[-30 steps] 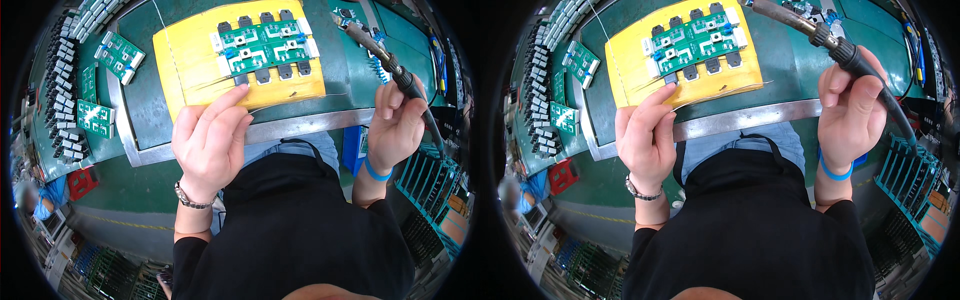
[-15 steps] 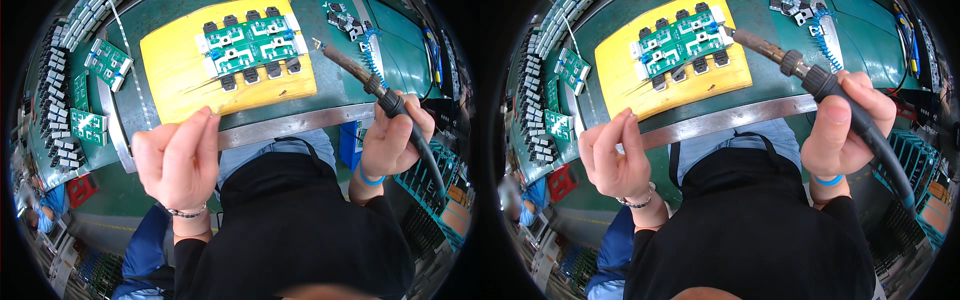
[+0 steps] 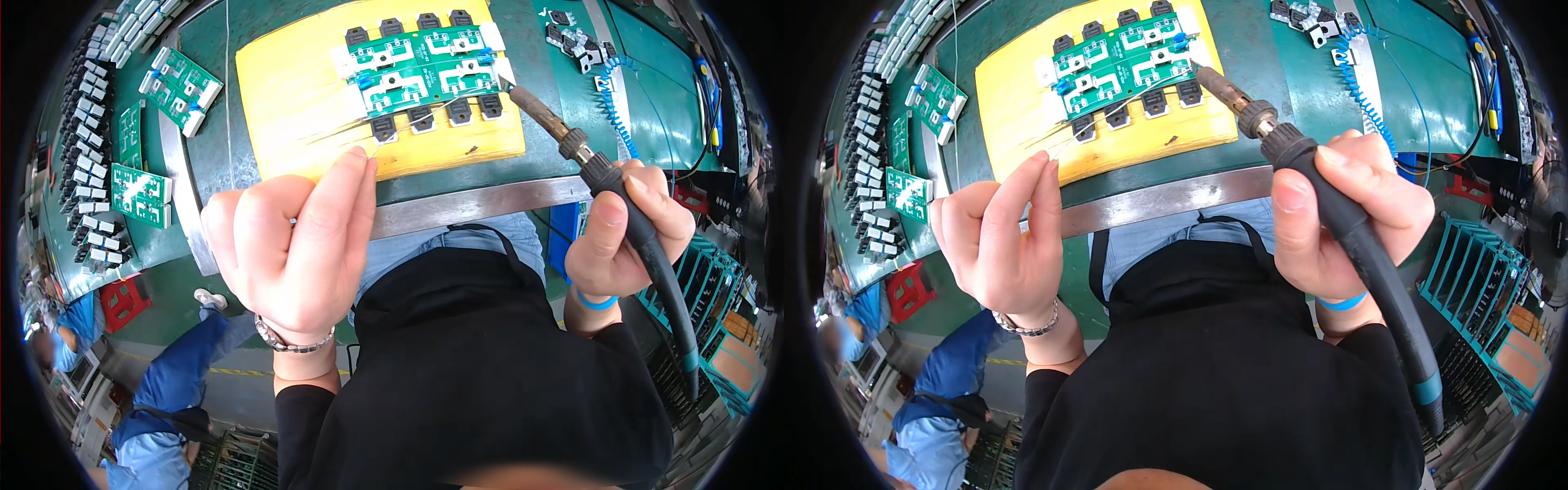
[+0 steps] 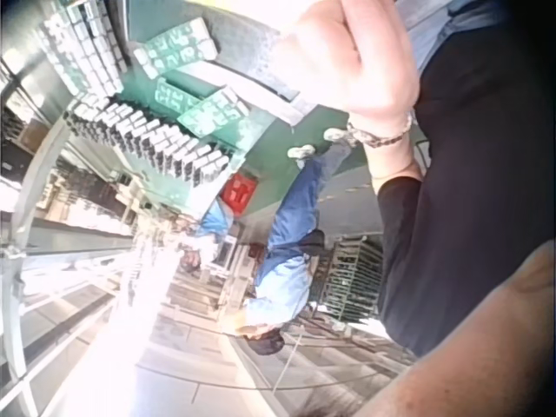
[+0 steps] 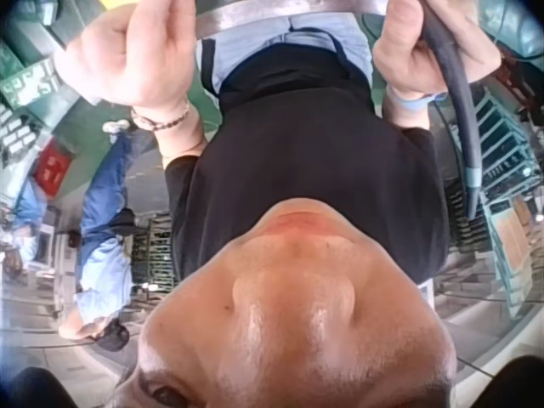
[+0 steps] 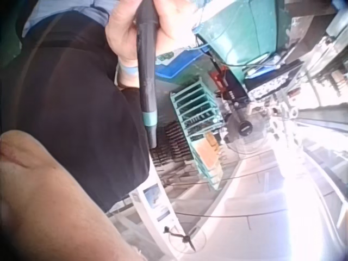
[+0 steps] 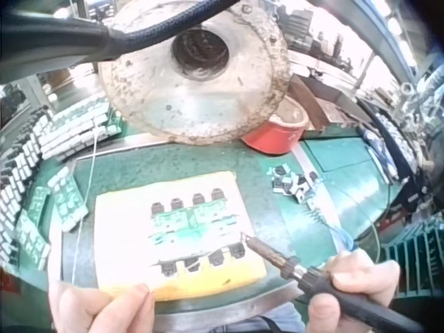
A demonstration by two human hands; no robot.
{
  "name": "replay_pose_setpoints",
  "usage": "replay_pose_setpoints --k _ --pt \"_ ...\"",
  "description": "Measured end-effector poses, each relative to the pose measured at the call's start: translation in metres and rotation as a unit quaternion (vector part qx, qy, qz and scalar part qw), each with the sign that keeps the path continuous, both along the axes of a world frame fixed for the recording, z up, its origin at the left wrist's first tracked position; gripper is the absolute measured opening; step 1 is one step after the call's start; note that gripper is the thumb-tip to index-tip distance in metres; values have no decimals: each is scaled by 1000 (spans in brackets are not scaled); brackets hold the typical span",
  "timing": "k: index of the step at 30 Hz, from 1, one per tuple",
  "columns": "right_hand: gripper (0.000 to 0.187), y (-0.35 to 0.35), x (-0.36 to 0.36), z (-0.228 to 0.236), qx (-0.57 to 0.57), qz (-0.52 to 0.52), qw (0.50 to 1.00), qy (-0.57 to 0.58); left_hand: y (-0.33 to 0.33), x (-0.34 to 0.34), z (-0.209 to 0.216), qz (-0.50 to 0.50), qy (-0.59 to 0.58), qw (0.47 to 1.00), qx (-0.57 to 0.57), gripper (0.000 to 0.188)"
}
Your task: The person solders electronic components onto a printed circuit board using a soldering iron and solder wire.
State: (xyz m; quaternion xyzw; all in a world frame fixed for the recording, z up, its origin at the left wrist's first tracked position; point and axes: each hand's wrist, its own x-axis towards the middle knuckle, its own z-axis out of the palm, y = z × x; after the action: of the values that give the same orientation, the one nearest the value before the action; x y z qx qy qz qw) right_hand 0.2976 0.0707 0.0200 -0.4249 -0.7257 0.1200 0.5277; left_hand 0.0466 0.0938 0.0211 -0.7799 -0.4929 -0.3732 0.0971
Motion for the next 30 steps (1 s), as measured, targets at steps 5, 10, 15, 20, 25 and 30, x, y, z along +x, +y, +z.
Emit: replay_pose_setpoints --k 5,10,15,20,25,30 --pt "38 3 -5 -2 4 10 1000 -6 0 4 3 -11 8 1000 4 30" --pt "35 5 -7 -3 12 17 1000 -2 3 5 1 -16 3 1000 15 30" --pt "36 6 -11 -1 11 11 1000 4 5 5 4 -17 6 1000 15 30" --pt "32 8 -13 3 6 12 1000 6 3 7 6 -12 4 1000 4 30" --pt "28 6 -13 2 5 6 1000 3 5 9 2 -26 7 1000 11 30" --pt "28 5 -13 2 3 4 1000 5 8 11 0 -37 2 999 12 29"
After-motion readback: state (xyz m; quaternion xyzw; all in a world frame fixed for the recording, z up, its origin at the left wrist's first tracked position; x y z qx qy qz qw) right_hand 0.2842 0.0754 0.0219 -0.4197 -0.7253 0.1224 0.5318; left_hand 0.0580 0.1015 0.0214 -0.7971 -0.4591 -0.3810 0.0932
